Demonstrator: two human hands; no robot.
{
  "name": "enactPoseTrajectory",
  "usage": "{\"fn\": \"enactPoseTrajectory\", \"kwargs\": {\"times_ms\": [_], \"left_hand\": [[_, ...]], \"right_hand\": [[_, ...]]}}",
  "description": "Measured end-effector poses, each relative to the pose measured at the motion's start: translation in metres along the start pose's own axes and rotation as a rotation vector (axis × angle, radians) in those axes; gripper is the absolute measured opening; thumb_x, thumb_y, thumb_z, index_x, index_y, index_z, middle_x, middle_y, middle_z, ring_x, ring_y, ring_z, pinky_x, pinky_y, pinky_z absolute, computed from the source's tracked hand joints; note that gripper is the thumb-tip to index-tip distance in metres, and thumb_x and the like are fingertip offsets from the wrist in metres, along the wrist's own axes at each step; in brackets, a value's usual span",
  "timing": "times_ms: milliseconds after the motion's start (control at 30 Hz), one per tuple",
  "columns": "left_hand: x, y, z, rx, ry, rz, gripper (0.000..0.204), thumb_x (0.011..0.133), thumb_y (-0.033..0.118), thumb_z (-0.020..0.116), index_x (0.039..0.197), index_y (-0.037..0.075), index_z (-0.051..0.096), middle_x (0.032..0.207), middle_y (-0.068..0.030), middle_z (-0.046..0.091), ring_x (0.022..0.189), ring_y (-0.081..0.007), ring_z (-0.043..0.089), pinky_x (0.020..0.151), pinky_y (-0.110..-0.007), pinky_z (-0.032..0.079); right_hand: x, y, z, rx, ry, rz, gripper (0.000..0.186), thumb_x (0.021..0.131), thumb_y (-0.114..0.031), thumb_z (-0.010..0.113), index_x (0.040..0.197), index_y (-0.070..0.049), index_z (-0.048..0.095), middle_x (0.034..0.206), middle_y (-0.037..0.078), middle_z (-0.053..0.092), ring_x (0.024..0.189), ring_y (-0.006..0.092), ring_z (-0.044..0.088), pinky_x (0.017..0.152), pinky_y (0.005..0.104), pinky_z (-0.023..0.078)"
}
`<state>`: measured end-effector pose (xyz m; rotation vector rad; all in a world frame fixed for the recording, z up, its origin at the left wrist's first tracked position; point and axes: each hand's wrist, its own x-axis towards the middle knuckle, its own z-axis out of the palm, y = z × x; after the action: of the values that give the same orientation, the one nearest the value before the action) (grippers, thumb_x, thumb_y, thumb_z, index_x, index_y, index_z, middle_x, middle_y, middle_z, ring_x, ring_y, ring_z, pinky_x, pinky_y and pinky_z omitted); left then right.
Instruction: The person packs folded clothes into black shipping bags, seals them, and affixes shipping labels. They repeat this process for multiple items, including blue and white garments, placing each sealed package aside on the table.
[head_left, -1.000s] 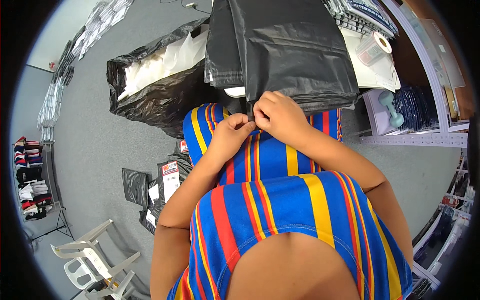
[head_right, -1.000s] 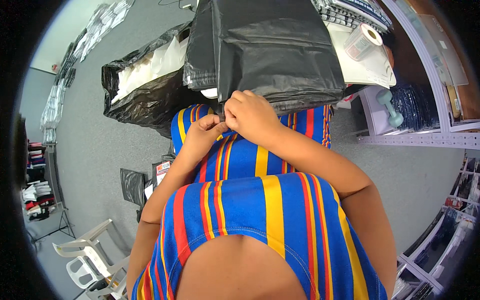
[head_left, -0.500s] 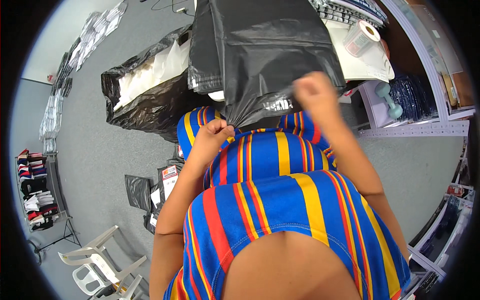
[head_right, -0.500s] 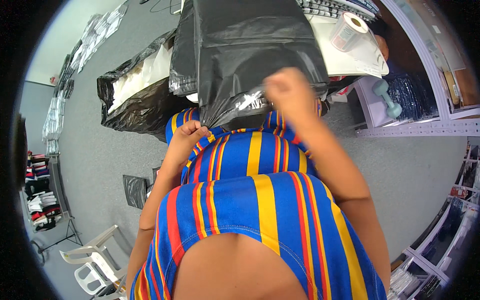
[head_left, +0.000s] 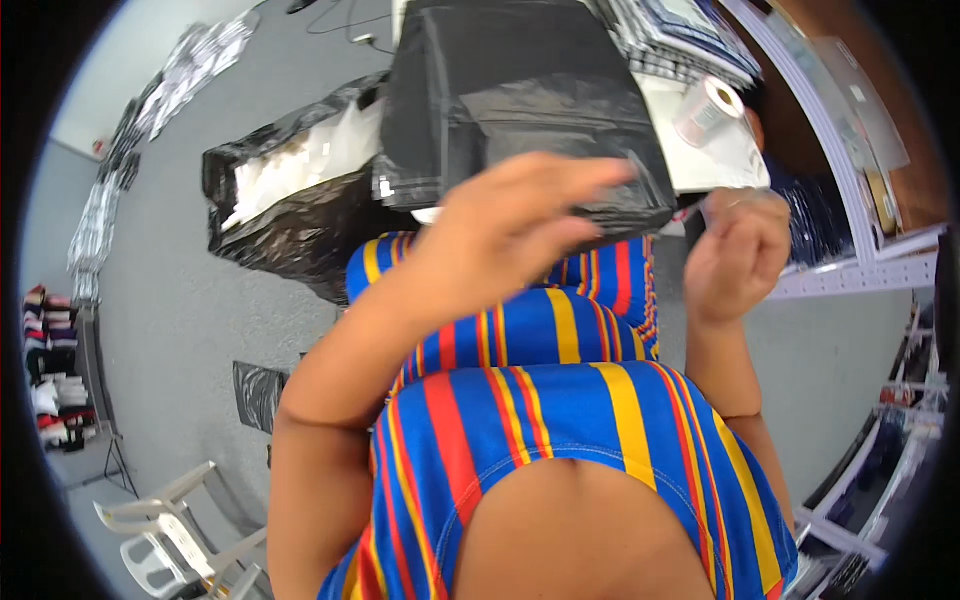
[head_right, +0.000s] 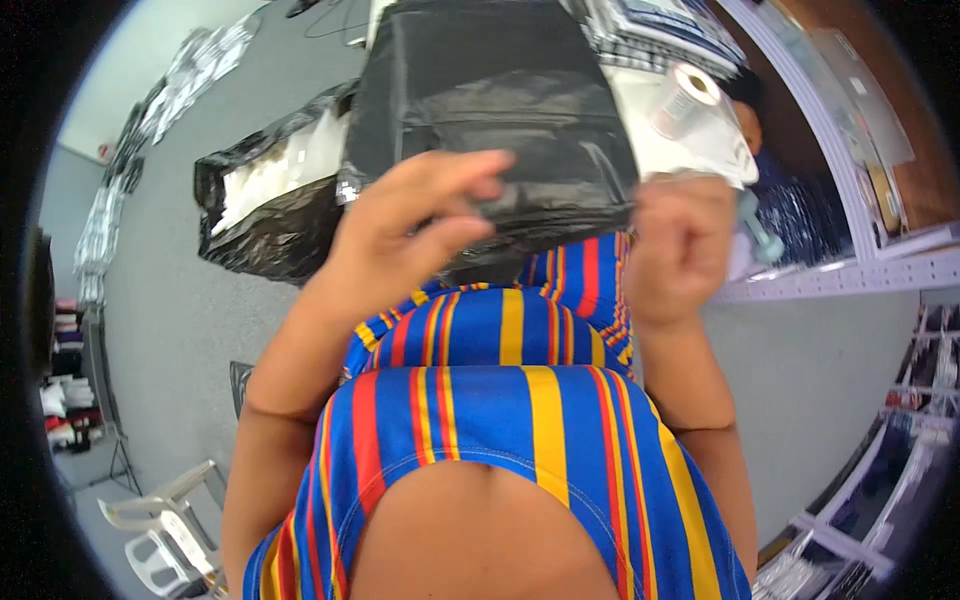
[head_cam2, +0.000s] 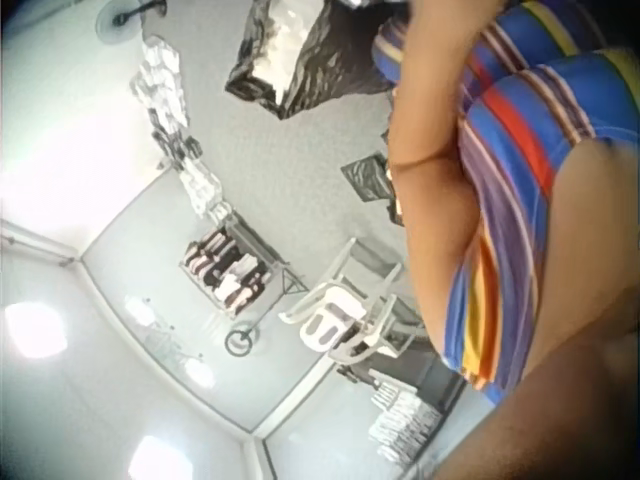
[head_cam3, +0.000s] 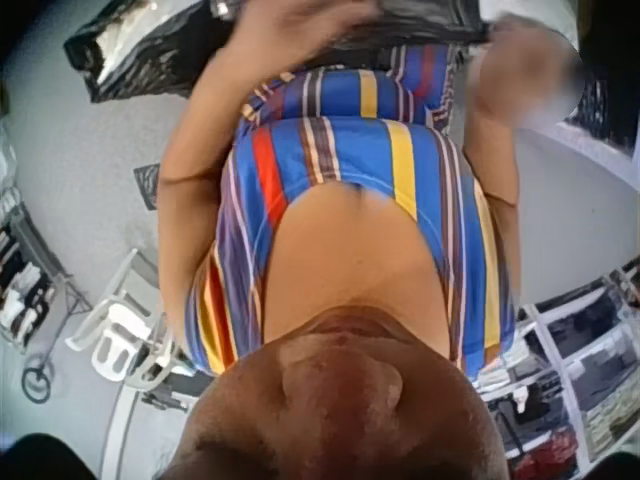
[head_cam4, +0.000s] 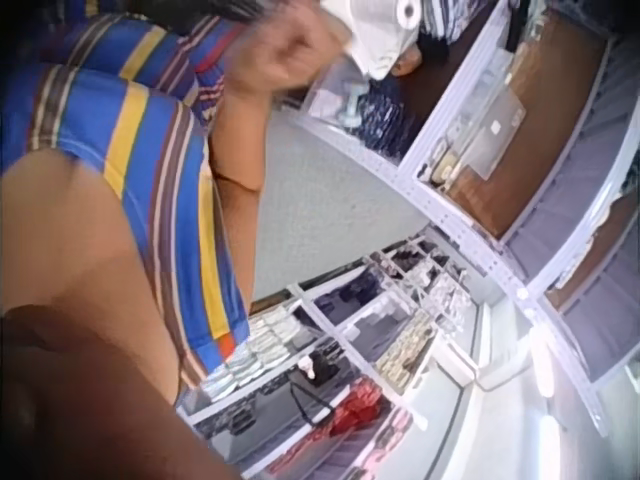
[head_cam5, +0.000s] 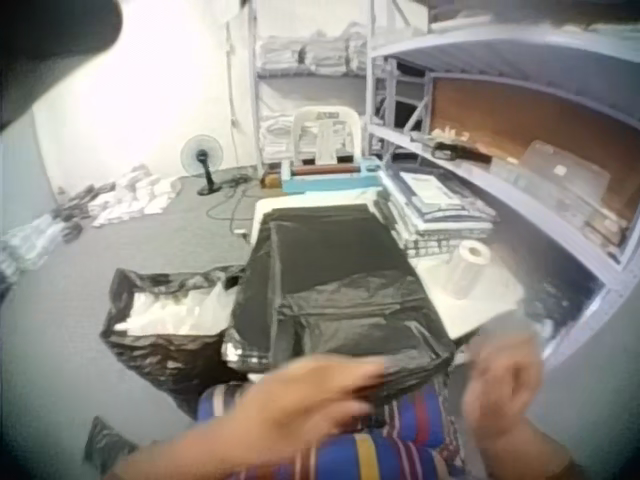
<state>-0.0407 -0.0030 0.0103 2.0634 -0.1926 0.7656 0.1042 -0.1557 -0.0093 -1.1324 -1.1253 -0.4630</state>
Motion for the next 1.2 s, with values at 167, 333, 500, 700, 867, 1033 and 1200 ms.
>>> {"fn": "enactPoseTrajectory", "kwargs": {"times_ms": [167, 333, 500, 700, 867, 1033, 1200], "left_hand": [[0.021, 0.009, -0.01, -0.128, 0.239, 0.335, 0.022, 0.069, -0.003, 0.057, 0.09, 0.001, 0.058, 0.088, -0.0117, 0.057, 0.077, -0.0194, 0.053, 0.069, -0.028, 0.043], [0.002, -0.042, -0.078, 0.491, 0.452, 0.38, 0.011, 0.073, -0.003, 0.048, 0.079, 0.003, 0.056, 0.078, -0.0083, 0.058, 0.072, -0.0208, 0.053, 0.068, -0.03, 0.041], [-0.136, -0.19, -0.247, 1.33, -0.221, -1.146, 0.032, 0.076, 0.028, 0.052, 0.105, 0.014, 0.053, 0.101, -0.0122, 0.055, 0.095, -0.0293, 0.052, 0.078, -0.041, 0.042], [-0.153, -0.205, -0.311, 1.095, -0.12, -1.389, 0.051, 0.079, 0.047, 0.044, 0.095, 0.001, 0.06, 0.095, -0.0185, 0.059, 0.095, -0.033, 0.053, 0.083, -0.039, 0.039], [-0.148, -0.187, -0.3, 0.92, 0.422, -1.055, 0.052, 0.081, 0.042, 0.047, 0.109, -0.001, 0.051, 0.105, -0.0131, 0.056, 0.106, -0.0224, 0.046, 0.09, -0.034, 0.033], [-0.201, -0.182, -0.366, 0.915, 0.735, -0.8, 0.041, 0.079, 0.027, 0.049, 0.112, 0.003, 0.05, 0.123, -0.0166, 0.037, 0.114, -0.0262, 0.034, 0.094, -0.036, 0.027], [-0.101, -0.136, -0.197, 1.113, 0.432, -0.292, 0.031, 0.07, 0.008, 0.058, 0.1, 0.003, 0.054, 0.103, -0.0186, 0.049, 0.102, -0.0307, 0.043, 0.087, -0.037, 0.035]], "right_hand": [[0.04, -0.028, 0.069, 0.207, -0.344, -0.266, 0.014, 0.073, -0.012, 0.061, 0.085, -0.007, 0.058, 0.07, 0.004, 0.049, 0.06, 0.0158, 0.046, 0.051, 0.0265, 0.038], [0.037, -0.008, 0.068, 0.096, -0.451, -0.138, 0.019, 0.071, -0.013, 0.064, 0.088, -0.006, 0.058, 0.077, 0.004, 0.056, 0.062, 0.0146, 0.048, 0.053, 0.0274, 0.038], [0.037, 0.034, 0.009, 0.043, 0.036, 0.241, 0.017, 0.084, -0.007, 0.047, 0.099, 0.002, 0.051, 0.067, 0.0, 0.046, 0.06, 0.006, 0.04, 0.055, 0.0185, 0.034], [0.025, 0.066, -0.065, -0.157, 0.184, 0.361, 0.02, 0.085, -0.006, 0.045, 0.102, 0.004, 0.049, 0.065, 0.0, 0.043, 0.057, 0.0067, 0.036, 0.055, 0.0195, 0.033], [0.009, 0.085, -0.097, -0.587, 0.001, 0.482, 0.021, 0.084, -0.01, 0.048, 0.103, 0.0, 0.052, 0.071, 0.0, 0.047, 0.062, 0.0048, 0.039, 0.057, 0.0175, 0.034], [-0.025, 0.115, -0.134, -0.813, -0.263, 0.566, 0.026, 0.081, -0.008, 0.051, 0.107, -0.005, 0.052, 0.082, 0.002, 0.049, 0.067, 0.0086, 0.043, 0.062, 0.0213, 0.037], [-0.075, 0.137, -0.137, -0.995, -0.467, 0.153, 0.045, 0.066, -0.003, 0.061, 0.109, -0.006, 0.049, 0.101, 0.013, 0.049, 0.095, 0.0288, 0.045, 0.084, 0.0379, 0.034]]}}
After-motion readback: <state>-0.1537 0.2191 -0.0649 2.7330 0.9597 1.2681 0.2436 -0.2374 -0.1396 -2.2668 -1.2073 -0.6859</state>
